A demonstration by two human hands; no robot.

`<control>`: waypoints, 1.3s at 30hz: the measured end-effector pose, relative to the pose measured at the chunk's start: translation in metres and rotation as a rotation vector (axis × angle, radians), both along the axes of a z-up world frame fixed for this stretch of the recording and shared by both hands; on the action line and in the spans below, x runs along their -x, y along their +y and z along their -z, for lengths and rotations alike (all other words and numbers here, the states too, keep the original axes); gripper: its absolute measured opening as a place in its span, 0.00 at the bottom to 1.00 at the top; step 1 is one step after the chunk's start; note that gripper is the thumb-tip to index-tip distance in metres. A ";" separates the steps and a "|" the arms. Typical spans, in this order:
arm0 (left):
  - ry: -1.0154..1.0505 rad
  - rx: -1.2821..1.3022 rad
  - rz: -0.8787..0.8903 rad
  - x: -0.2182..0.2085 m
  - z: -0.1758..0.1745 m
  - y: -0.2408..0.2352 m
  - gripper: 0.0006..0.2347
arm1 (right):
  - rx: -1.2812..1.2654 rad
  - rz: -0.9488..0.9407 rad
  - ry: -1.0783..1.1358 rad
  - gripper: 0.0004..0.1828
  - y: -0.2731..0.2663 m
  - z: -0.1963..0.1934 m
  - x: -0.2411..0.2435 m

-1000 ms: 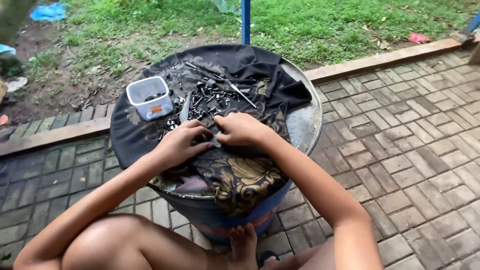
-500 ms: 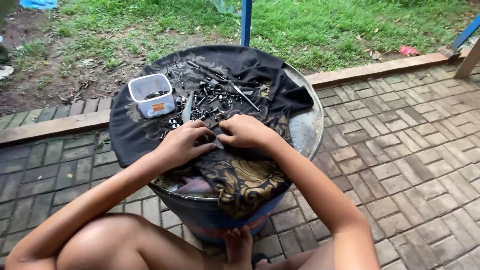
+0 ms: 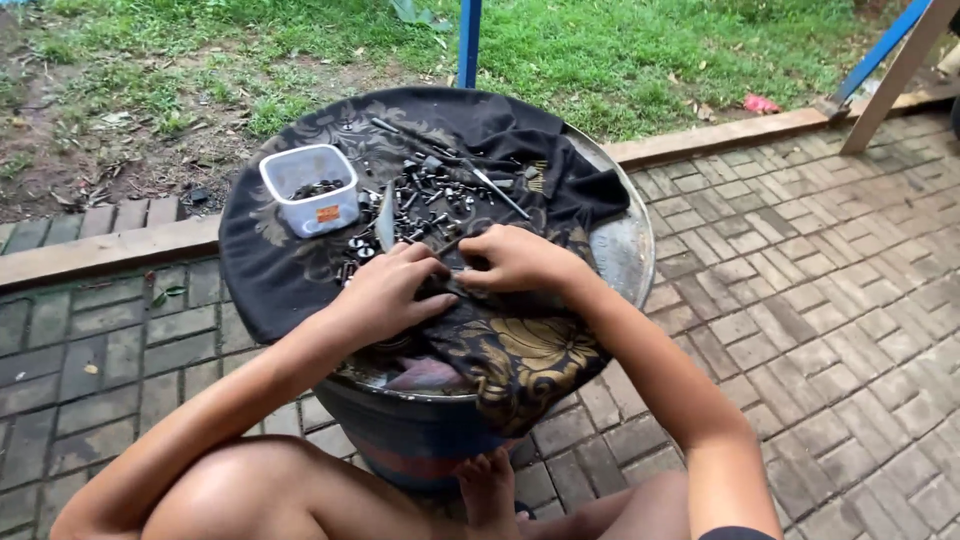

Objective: The person sits on the ground and uses a handheld sharpening stone to grind small metal parts on a round table covered with a black cloth. The person repeatedly picks up individual metal pieces, rubs them against the stone, and places them back on the table or into a small plastic container.

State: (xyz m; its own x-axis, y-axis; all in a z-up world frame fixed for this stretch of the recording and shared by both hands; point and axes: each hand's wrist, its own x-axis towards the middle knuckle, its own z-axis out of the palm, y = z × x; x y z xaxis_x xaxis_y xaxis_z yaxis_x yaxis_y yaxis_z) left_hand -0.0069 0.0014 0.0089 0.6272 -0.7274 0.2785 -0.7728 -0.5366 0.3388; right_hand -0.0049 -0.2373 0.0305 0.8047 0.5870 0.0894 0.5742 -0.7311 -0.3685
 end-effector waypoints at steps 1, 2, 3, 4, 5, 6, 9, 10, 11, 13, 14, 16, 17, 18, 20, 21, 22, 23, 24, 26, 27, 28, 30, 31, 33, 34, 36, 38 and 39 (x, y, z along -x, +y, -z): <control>0.001 0.007 -0.003 0.001 0.000 0.001 0.17 | 0.007 -0.003 0.001 0.15 -0.001 0.002 -0.002; -0.012 0.002 0.010 0.002 -0.001 0.002 0.16 | -0.007 0.003 0.029 0.15 -0.002 0.003 -0.004; -0.020 -0.005 0.022 0.004 -0.002 0.003 0.16 | -0.023 0.008 0.062 0.15 -0.002 0.004 -0.005; -0.014 -0.001 0.018 0.003 -0.001 0.004 0.16 | -0.018 0.005 0.068 0.15 -0.002 0.006 -0.008; -0.019 -0.002 0.030 0.002 0.001 0.003 0.14 | -0.013 0.010 0.072 0.16 -0.002 0.009 -0.011; -0.024 -0.003 0.043 0.001 0.002 0.002 0.13 | -0.007 0.016 0.076 0.16 -0.003 0.012 -0.013; -0.102 -0.018 0.069 -0.002 0.007 0.000 0.13 | 0.017 0.041 0.068 0.15 -0.006 0.020 -0.021; -0.103 -0.016 0.071 0.006 0.000 0.000 0.13 | 0.020 0.043 0.068 0.15 -0.005 0.021 -0.018; -0.102 -0.028 0.093 0.010 -0.009 0.000 0.15 | 0.024 0.041 0.060 0.15 -0.004 0.019 -0.018; -0.101 -0.039 0.115 0.015 -0.017 0.001 0.18 | 0.031 0.038 0.051 0.15 -0.003 0.016 -0.019; -0.087 -0.050 0.131 0.015 -0.016 0.001 0.18 | 0.044 0.050 0.054 0.15 -0.003 0.016 -0.020; -0.063 -0.058 0.146 0.020 -0.016 0.002 0.19 | 0.059 0.061 0.067 0.15 -0.002 0.019 -0.018; -0.064 -0.074 0.148 0.022 -0.020 0.003 0.21 | 0.052 0.064 0.065 0.15 -0.002 0.019 -0.019; -0.064 -0.090 0.150 0.023 -0.024 0.003 0.22 | 0.044 0.066 0.062 0.15 -0.003 0.019 -0.020; -0.089 -0.120 0.142 0.031 -0.031 0.004 0.25 | 0.043 0.076 0.052 0.14 -0.001 0.015 -0.018; -0.097 -0.144 0.124 0.037 -0.032 0.004 0.28 | 0.047 0.076 0.058 0.13 0.000 0.014 -0.015; -0.099 -0.142 0.123 0.041 -0.029 0.004 0.28 | 0.049 0.076 0.056 0.13 -0.001 0.015 -0.016; -0.153 -0.180 0.101 0.045 -0.025 0.004 0.29 | 0.050 0.074 0.052 0.12 -0.001 0.015 -0.018; -0.206 -0.218 0.078 0.049 -0.021 0.003 0.31 | 0.051 0.073 0.049 0.12 -0.002 0.015 -0.019; -0.181 -0.210 0.078 0.050 -0.028 0.007 0.31 | 0.037 0.068 0.035 0.12 0.002 0.009 -0.016; -0.128 -0.198 0.075 0.055 -0.029 0.008 0.31 | 0.027 0.058 0.049 0.12 0.003 0.007 -0.011; -0.133 -0.189 0.074 0.052 -0.029 0.008 0.31 | 0.036 0.058 0.044 0.12 0.003 0.005 -0.011; -0.075 -0.195 0.057 0.051 -0.025 0.008 0.32 | 0.043 0.031 0.043 0.15 0.006 0.003 -0.012; -0.070 -0.190 0.047 0.049 -0.019 0.006 0.32 | 0.049 0.020 0.047 0.15 0.008 -0.001 -0.010; -0.059 -0.213 -0.004 0.045 -0.010 0.001 0.35 | 0.065 0.044 0.043 0.22 0.010 -0.009 -0.004; -0.063 -0.217 -0.006 0.053 -0.004 -0.007 0.35 | 0.062 0.043 0.040 0.22 0.009 -0.005 -0.003; -0.096 -0.251 -0.156 0.062 0.002 -0.020 0.35 | 0.051 0.058 0.048 0.25 0.009 -0.004 -0.006; -0.119 -0.255 -0.213 0.071 0.003 -0.032 0.37 | 0.082 0.054 0.029 0.23 0.005 0.000 -0.013; -0.122 -0.261 -0.262 0.080 0.007 -0.037 0.40 | 0.113 0.056 0.031 0.21 0.004 0.007 -0.011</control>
State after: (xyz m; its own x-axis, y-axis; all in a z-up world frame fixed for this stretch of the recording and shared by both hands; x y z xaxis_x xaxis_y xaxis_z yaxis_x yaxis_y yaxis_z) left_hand -0.0871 -0.0360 0.0018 0.7750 -0.6030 0.1894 -0.6241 -0.7773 0.0793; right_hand 0.0065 -0.2333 0.0236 0.8376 0.5463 0.0003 0.5214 -0.7992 -0.2990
